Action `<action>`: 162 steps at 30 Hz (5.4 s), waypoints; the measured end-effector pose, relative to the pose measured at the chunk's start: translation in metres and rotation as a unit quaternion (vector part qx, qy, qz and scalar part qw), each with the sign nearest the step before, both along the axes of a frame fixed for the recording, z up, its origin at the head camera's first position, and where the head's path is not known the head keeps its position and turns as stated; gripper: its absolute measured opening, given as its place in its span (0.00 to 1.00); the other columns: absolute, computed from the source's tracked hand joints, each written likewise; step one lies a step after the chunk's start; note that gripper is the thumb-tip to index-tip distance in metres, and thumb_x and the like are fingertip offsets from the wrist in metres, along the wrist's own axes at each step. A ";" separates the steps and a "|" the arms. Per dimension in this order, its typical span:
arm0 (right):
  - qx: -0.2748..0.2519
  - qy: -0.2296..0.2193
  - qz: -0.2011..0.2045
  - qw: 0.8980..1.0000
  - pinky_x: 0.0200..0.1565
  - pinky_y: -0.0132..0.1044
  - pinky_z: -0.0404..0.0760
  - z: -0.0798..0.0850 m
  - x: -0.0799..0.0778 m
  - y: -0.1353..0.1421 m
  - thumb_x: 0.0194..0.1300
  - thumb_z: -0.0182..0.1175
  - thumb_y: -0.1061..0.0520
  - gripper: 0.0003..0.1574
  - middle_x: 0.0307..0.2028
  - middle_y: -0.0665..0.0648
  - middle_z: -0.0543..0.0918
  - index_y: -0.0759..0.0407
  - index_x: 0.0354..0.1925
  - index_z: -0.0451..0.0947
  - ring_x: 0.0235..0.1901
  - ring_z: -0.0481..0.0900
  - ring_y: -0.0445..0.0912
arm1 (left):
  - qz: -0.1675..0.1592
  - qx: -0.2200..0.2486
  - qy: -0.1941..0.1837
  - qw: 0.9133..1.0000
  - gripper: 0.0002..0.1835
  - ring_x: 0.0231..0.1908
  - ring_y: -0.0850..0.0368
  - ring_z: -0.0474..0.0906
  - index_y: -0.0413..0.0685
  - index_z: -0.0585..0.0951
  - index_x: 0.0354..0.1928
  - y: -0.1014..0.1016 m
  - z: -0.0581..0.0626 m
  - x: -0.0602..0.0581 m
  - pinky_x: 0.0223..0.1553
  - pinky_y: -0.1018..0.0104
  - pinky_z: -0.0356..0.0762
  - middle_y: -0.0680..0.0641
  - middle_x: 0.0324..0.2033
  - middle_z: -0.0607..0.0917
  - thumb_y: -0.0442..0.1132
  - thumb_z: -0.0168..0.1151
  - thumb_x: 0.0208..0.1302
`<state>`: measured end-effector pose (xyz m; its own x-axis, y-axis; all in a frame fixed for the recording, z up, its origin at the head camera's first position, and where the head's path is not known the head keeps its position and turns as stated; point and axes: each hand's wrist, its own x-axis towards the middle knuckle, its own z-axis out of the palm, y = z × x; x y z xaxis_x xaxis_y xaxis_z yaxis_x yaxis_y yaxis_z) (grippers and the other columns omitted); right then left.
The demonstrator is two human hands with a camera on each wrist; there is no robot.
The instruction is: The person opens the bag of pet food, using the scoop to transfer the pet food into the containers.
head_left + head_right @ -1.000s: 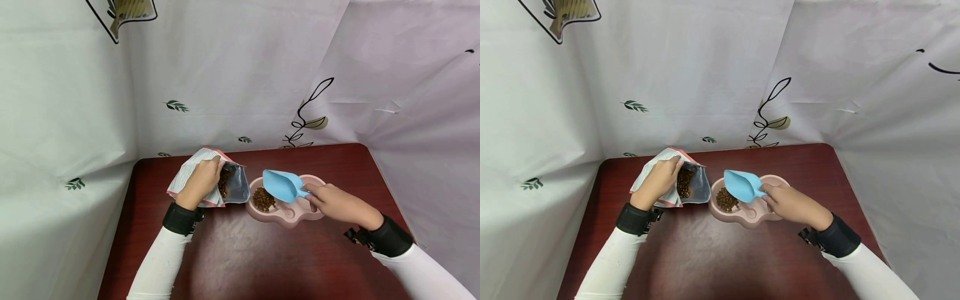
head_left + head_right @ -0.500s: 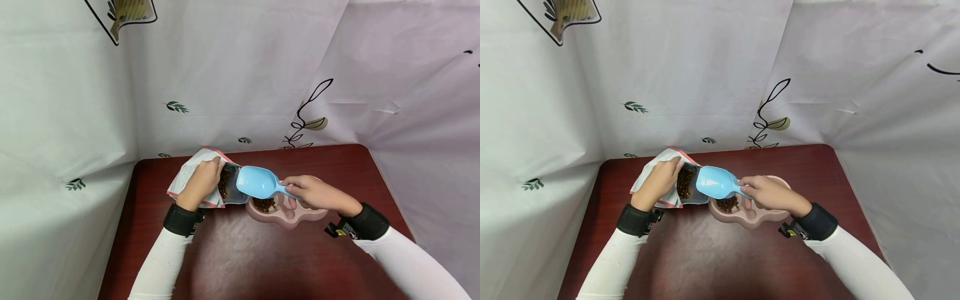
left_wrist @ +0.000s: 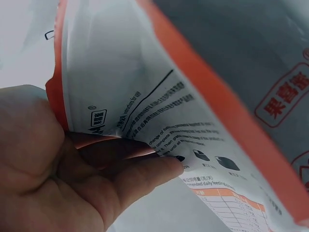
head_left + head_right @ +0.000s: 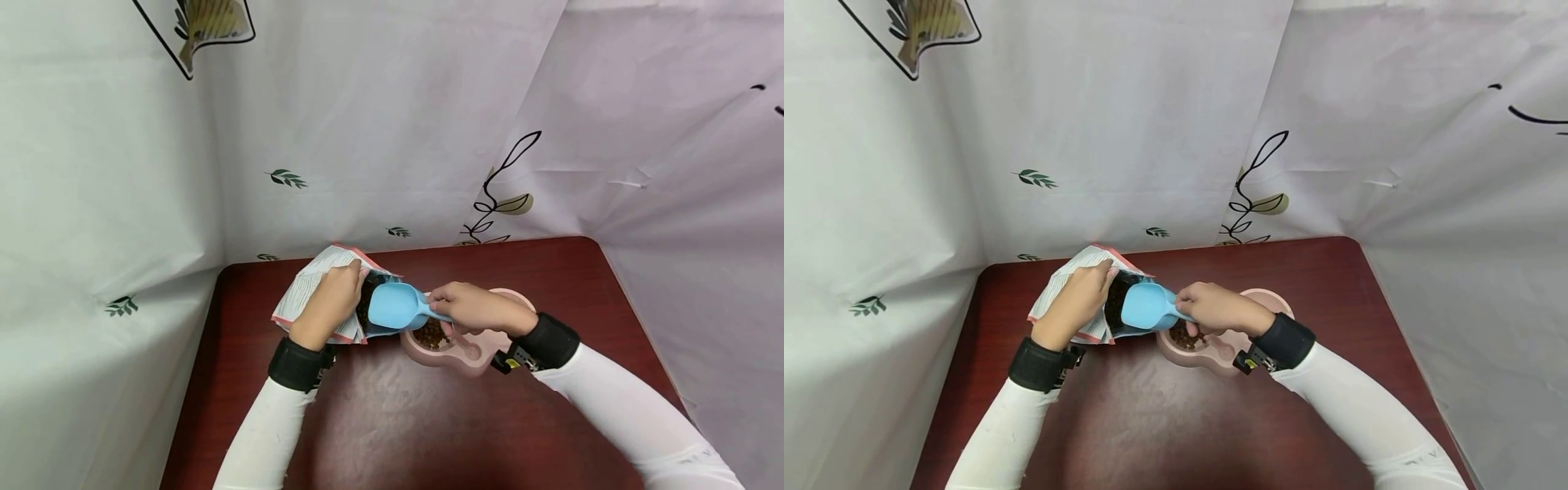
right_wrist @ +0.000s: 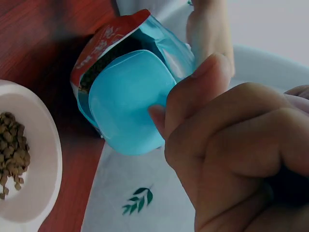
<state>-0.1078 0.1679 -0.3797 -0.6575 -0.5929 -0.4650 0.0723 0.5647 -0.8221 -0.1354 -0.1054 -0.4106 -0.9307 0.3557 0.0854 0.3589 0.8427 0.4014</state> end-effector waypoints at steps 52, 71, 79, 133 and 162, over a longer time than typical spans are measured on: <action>-0.152 -0.127 -0.105 0.974 0.15 0.29 0.56 -0.086 -0.016 -0.093 0.85 0.39 0.56 0.24 0.24 0.53 0.72 0.77 0.52 0.72 0.13 0.56 0.37 | -0.007 0.005 0.041 0.999 0.13 0.29 0.43 0.85 0.35 0.80 0.42 0.009 -0.004 0.011 0.27 0.56 0.78 0.41 0.24 0.82 0.38 0.52 0.81; -0.190 -0.125 -0.113 0.967 0.15 0.29 0.54 -0.099 -0.010 -0.099 0.86 0.38 0.54 0.26 0.23 0.51 0.71 0.77 0.57 0.70 0.13 0.53 0.37 | -0.010 0.017 0.025 0.999 0.13 0.32 0.40 0.87 0.35 0.80 0.44 0.004 -0.003 0.009 0.29 0.53 0.80 0.38 0.26 0.83 0.38 0.50 0.82; -0.193 -0.113 -0.108 0.969 0.15 0.30 0.54 -0.098 -0.004 -0.085 0.86 0.39 0.53 0.25 0.25 0.51 0.72 0.75 0.51 0.72 0.13 0.52 0.38 | -0.011 0.024 0.014 1.000 0.15 0.38 0.40 0.88 0.34 0.81 0.50 -0.001 -0.004 0.005 0.35 0.49 0.84 0.35 0.35 0.88 0.40 0.51 0.82; -0.288 -0.055 -0.081 0.953 0.13 0.35 0.52 -0.087 0.049 0.058 0.87 0.39 0.52 0.27 0.28 0.52 0.76 0.74 0.65 0.66 0.13 0.56 0.37 | -0.007 0.032 -0.050 0.998 0.23 0.56 0.36 0.83 0.33 0.75 0.68 -0.010 0.003 -0.007 0.54 0.43 0.82 0.31 0.58 0.84 0.43 0.46 0.84; -0.126 -0.053 -0.125 0.983 0.09 0.39 0.55 -0.058 0.097 0.205 0.87 0.36 0.53 0.20 0.27 0.54 0.74 0.59 0.62 0.71 0.13 0.48 0.57 | 0.002 0.029 -0.045 0.999 0.21 0.53 0.36 0.85 0.33 0.77 0.63 -0.013 0.001 -0.008 0.51 0.43 0.82 0.31 0.52 0.86 0.42 0.47 0.84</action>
